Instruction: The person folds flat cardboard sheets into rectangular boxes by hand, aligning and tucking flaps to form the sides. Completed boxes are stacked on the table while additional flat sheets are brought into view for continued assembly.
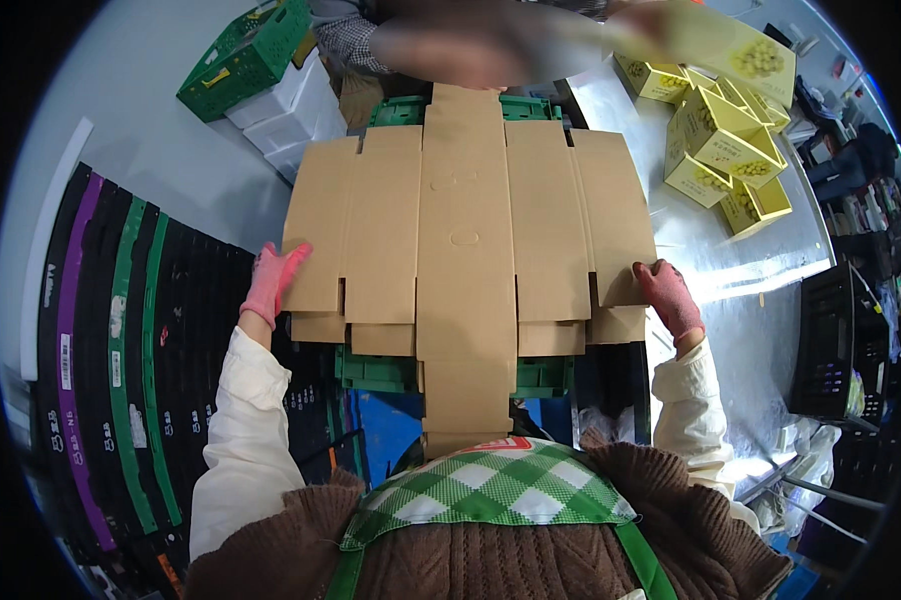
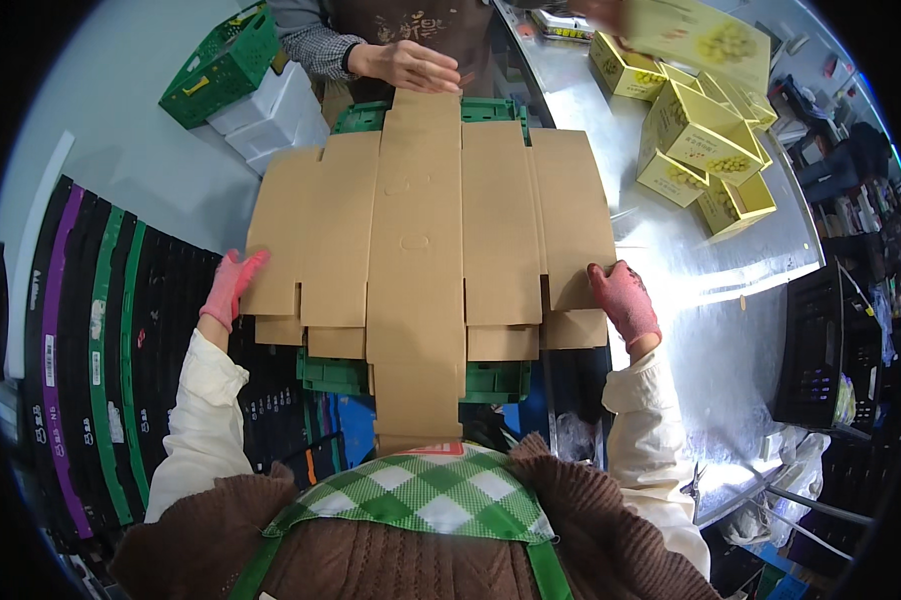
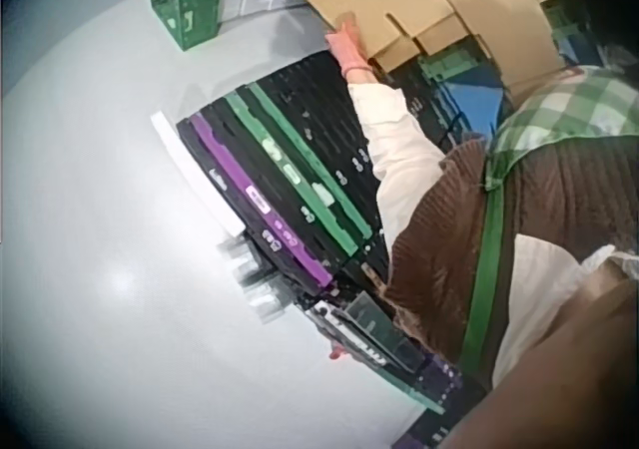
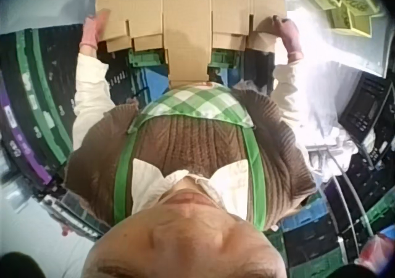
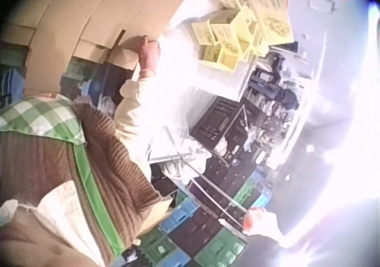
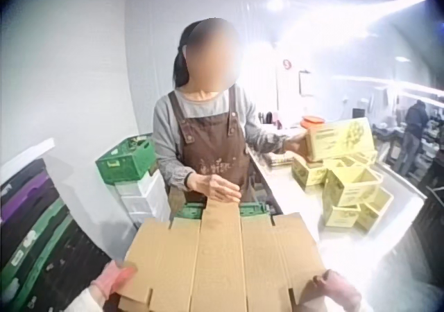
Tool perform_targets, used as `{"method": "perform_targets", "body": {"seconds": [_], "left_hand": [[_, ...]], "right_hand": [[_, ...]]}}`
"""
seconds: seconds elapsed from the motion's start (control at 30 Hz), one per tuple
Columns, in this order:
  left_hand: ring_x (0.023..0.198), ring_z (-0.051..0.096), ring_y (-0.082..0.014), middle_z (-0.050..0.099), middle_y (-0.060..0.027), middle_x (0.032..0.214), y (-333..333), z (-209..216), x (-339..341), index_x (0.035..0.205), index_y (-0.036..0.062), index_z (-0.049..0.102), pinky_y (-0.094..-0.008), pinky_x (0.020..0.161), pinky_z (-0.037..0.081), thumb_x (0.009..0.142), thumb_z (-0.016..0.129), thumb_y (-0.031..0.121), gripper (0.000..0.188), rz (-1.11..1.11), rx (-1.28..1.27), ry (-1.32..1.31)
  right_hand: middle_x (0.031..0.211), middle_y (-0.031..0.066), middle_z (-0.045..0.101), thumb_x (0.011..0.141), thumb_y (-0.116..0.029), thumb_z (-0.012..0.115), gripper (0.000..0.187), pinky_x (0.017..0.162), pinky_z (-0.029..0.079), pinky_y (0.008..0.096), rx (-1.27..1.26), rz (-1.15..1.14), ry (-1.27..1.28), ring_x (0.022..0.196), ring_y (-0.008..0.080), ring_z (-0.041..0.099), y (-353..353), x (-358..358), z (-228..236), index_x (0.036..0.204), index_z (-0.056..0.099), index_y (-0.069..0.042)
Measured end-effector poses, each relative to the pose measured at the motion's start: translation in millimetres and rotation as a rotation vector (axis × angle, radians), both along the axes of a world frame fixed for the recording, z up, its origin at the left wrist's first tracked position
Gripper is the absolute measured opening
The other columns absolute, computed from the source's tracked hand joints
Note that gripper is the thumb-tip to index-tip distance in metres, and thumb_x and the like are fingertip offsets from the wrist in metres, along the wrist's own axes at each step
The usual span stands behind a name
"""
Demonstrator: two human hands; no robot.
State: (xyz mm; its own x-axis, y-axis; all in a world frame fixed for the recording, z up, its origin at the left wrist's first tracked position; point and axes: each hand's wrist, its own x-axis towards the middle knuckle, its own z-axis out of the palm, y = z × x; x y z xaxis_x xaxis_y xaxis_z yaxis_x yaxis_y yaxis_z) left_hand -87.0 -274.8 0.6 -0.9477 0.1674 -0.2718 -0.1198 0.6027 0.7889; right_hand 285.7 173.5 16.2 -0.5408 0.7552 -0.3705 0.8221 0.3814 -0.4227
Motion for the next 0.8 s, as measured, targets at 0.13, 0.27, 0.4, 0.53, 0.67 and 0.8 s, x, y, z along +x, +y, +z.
{"method": "perform_targets", "body": {"seconds": [0.13, 0.27, 0.4, 0.53, 0.67, 0.8], "left_hand": [[0.095, 0.064, -0.0317, 0.066, -0.0184, 0.103, 14.5, 50.3, 16.1, 0.127, 0.0011, 0.046, -0.0396, 0.081, 0.05, 0.07, 0.077, 0.034, 0.073, -0.21, -0.467, 0.339], [0.099, 0.062, -0.0345, 0.064, -0.02, 0.108, 54.6, 78.5, 67.7, 0.136, 0.002, 0.038, -0.0417, 0.085, 0.049, 0.075, 0.071, 0.02, 0.071, -0.45, -0.539, 0.584], [0.103, 0.056, -0.0374, 0.055, -0.0214, 0.111, 107.0, 22.2, 116.0, 0.135, 0.0065, 0.043, -0.0434, 0.087, 0.047, 0.084, 0.065, 0.032, 0.061, -0.647, -0.511, 0.63], [0.107, 0.053, -0.0352, 0.053, -0.0193, 0.117, 105.0, -13.8, 117.1, 0.123, 0.0104, 0.054, -0.0451, 0.089, 0.045, 0.084, 0.062, 0.047, 0.054, -0.521, -0.727, 0.736], [0.112, 0.049, -0.0368, 0.056, -0.0216, 0.112, 102.7, -20.4, 108.0, 0.123, -0.0023, 0.044, -0.045, 0.093, 0.043, 0.062, 0.074, 0.064, 0.095, -0.166, -0.71, 0.408], [0.112, 0.052, -0.0346, 0.058, -0.0212, 0.115, 106.2, -15.1, 91.4, 0.121, -0.0054, 0.043, -0.0407, 0.094, 0.045, 0.063, 0.079, 0.055, 0.091, -0.29, -0.403, 0.233]], "right_hand": [[0.11, 0.0194, 0.063, 0.085, -0.037, 0.06, 0.045, 0.089, 0.046, 0.0416, 0.18, -0.062, 0.074, 0.104, 0.0352, 0.06, -5.7, -5.5, 21.7, 0.11, 0.055, 0.0], [0.099, 0.0155, 0.064, 0.079, -0.027, 0.066, 0.04, 0.082, 0.049, 0.0417, 0.329, 0.158, 0.233, 0.089, 0.0318, 0.064, -31.7, -35.9, 18.7, 0.109, 0.054, -0.004], [0.108, 0.0151, 0.052, 0.082, -0.027, 0.063, 0.028, 0.08, 0.048, 0.046, 0.464, 0.338, 0.413, 0.096, 0.0334, 0.057, -91.6, -71.6, -33.3, 0.101, 0.056, -0.008], [0.114, 0.0202, 0.051, 0.088, -0.029, 0.059, 0.036, 0.084, 0.046, 0.0465, 0.206, 0.284, 0.38, 0.099, 0.036, 0.054, -114.8, -82.6, -25.1, 0.113, 0.05, -0.004], [0.118, 0.0263, 0.056, 0.078, -0.046, 0.072, 0.079, 0.091, 0.047, 0.0438, 0.276, -0.01, 0.33, 0.106, 0.0407, 0.057, -85.8, -61.8, -32.0, 0.128, 0.039, 0.005], [0.116, 0.0265, 0.057, 0.073, -0.042, 0.078, 0.084, 0.093, 0.048, 0.0367, -0.189, -0.031, 0.346, 0.105, 0.0339, 0.06, -66.3, -66.1, -18.8, 0.128, 0.039, 0.009]]}}
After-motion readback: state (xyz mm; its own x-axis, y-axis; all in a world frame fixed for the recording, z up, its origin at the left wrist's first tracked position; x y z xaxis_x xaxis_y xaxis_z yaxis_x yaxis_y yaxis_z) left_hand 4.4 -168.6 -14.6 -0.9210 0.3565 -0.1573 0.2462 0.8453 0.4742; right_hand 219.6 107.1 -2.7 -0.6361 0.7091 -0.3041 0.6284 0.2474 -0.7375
